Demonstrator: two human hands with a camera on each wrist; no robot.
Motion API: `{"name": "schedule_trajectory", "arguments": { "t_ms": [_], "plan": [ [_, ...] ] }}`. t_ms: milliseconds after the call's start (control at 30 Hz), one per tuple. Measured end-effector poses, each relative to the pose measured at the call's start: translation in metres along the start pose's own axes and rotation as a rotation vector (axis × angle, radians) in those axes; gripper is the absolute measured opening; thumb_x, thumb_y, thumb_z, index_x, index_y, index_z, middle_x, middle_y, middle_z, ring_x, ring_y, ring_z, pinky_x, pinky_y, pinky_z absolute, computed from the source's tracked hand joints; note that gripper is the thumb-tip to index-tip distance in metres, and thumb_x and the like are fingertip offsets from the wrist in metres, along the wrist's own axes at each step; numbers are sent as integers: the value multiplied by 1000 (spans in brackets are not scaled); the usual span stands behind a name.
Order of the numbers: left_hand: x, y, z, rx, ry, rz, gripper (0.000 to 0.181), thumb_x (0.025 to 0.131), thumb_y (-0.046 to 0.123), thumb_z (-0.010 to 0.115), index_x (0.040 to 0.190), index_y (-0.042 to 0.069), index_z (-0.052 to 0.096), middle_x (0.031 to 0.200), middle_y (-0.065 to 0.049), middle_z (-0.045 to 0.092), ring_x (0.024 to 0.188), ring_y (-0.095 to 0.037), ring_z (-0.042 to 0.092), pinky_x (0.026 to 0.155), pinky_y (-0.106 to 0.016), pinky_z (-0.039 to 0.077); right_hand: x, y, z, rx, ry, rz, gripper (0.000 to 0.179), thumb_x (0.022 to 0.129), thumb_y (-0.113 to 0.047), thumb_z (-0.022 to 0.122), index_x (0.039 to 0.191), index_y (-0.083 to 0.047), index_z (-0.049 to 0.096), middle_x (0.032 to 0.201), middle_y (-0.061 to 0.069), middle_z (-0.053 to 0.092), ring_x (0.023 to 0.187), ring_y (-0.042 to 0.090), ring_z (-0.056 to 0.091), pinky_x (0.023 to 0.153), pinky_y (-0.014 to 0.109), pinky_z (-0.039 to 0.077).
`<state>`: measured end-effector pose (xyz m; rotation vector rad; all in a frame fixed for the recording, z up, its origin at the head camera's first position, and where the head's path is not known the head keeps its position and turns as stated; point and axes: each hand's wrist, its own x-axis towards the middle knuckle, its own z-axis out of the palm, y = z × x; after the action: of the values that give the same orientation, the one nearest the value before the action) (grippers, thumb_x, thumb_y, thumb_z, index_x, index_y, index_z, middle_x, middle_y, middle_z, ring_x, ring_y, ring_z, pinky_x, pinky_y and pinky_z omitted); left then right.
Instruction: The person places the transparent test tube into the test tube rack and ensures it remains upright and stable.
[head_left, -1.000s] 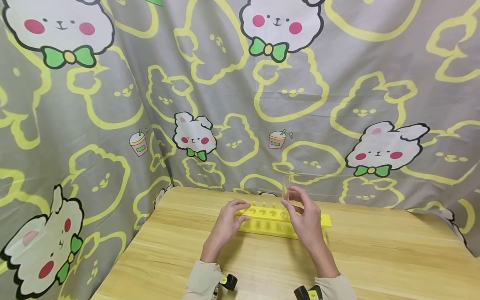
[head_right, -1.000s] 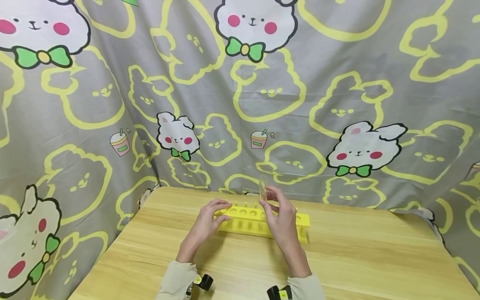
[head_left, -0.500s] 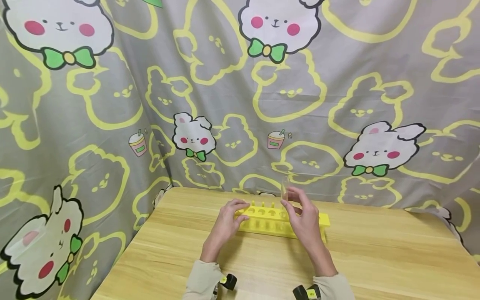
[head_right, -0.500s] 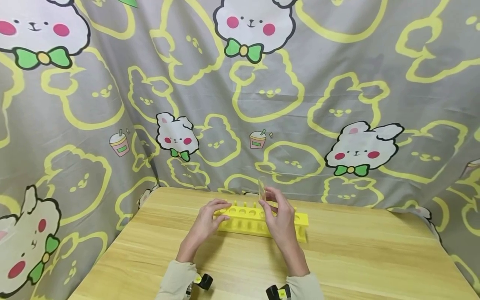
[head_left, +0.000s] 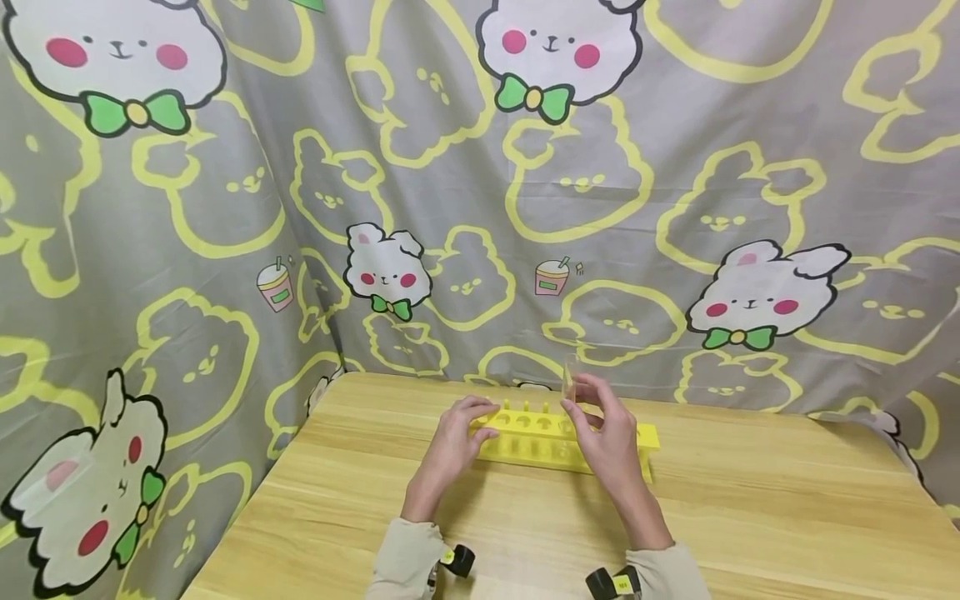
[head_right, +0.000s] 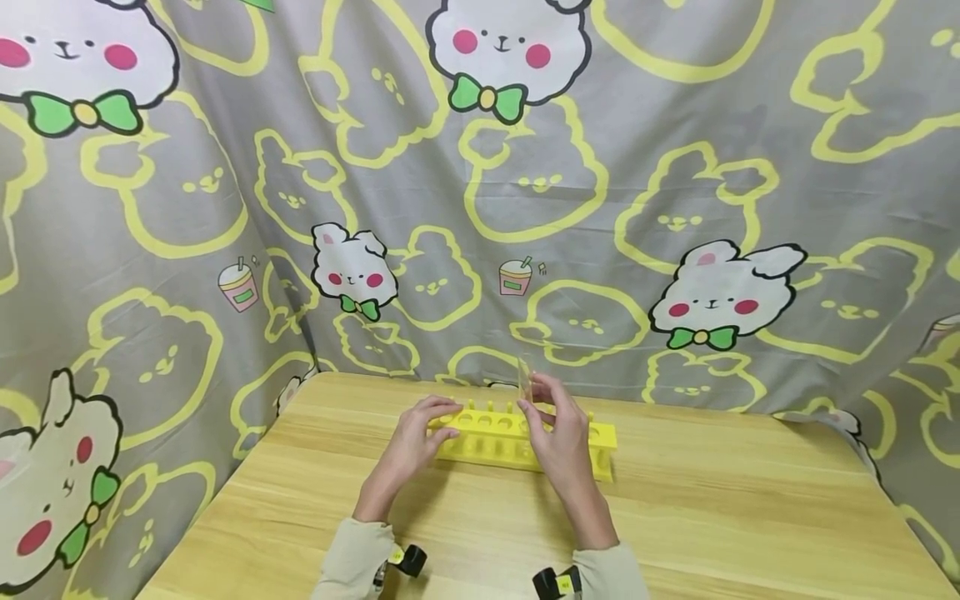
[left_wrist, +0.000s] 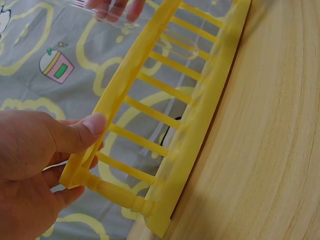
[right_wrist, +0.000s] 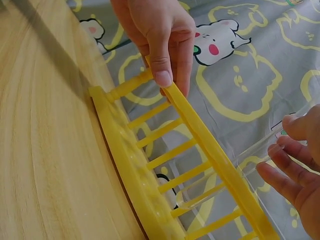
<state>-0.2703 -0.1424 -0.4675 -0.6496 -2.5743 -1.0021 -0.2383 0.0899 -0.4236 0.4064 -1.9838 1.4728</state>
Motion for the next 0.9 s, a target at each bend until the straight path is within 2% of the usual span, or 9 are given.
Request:
{"name": "schedule_trajectory", "arguments": {
  "t_ms": [100, 233, 500, 900],
  "plan": [
    [0, 0, 0, -1, 1, 4, 37, 89, 5, 78, 125, -2, 71, 125, -14, 66, 120, -35, 61, 101, -48, 53, -1, 17, 0, -6, -9, 0, 37, 87, 10, 76, 122, 3, 64, 102, 20, 72, 96, 38, 72, 71, 22, 61],
    [1, -1, 0, -2, 5, 7, 37, 89, 5, 77, 125, -2, 71, 125, -14, 66, 120, -35, 61, 101, -48, 53, -3, 40, 1, -13, -32, 17, 39, 90, 2, 77, 126, -3, 64, 105, 13, 73, 99, 31, 72, 72, 19, 60],
    [0, 1, -1, -11, 0, 5, 38, 89, 5, 78, 125, -3, 70, 125, -15, 66, 120, -37, 61, 101, -49, 53, -5, 40, 2, -25, -58, 33, 38, 90, 1, 77, 126, 0, 63, 102, 9, 72, 100, 29, 72, 71, 18, 60],
    [0, -1, 1, -10, 8, 6, 38, 88, 4, 78, 125, -3, 70, 124, -15, 66, 120, -36, 61, 101, -50, 53, -5, 44, -1, -33, -84, 43, 38, 90, 2, 78, 124, 1, 62, 101, 11, 72, 96, 28, 73, 71, 33, 63]
  ]
}}
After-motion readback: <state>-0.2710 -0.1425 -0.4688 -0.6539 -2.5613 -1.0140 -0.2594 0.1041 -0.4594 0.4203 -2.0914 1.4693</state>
